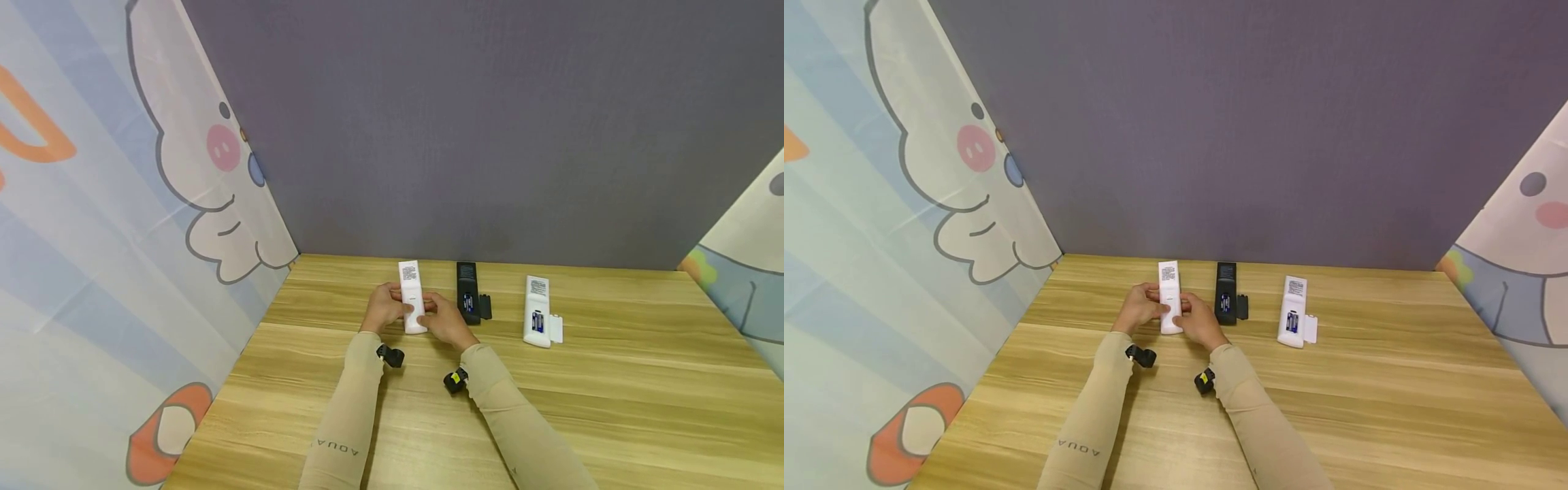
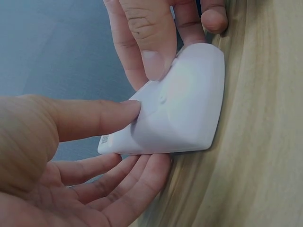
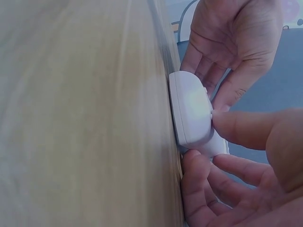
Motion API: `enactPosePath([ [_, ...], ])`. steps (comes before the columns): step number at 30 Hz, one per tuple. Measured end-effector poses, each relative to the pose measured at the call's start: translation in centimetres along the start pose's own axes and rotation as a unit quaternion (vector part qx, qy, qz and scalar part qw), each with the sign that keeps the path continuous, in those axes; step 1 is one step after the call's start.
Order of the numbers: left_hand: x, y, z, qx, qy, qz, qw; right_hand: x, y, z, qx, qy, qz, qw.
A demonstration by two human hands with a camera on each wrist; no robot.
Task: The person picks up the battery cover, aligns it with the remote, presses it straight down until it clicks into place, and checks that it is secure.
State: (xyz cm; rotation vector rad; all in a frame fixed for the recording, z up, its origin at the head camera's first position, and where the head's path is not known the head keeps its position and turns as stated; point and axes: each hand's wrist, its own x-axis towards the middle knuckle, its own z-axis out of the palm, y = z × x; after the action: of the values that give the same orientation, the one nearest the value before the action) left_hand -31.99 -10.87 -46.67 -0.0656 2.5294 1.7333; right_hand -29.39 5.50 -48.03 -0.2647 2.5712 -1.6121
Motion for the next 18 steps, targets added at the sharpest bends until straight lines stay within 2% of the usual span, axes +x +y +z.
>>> enactPosePath([
  [11,0.0,-0.16,0.25,0.026,0.013,-0.006,0.9995,0.03,0.16,0.05,-0.044,0.019,0.002,0.999],
  [18,0.1,-0.1,0.39,0.035,0.021,-0.005,0.9992,-0.01,0.03,0.0,-0.046,0.019,0.007,0.999],
])
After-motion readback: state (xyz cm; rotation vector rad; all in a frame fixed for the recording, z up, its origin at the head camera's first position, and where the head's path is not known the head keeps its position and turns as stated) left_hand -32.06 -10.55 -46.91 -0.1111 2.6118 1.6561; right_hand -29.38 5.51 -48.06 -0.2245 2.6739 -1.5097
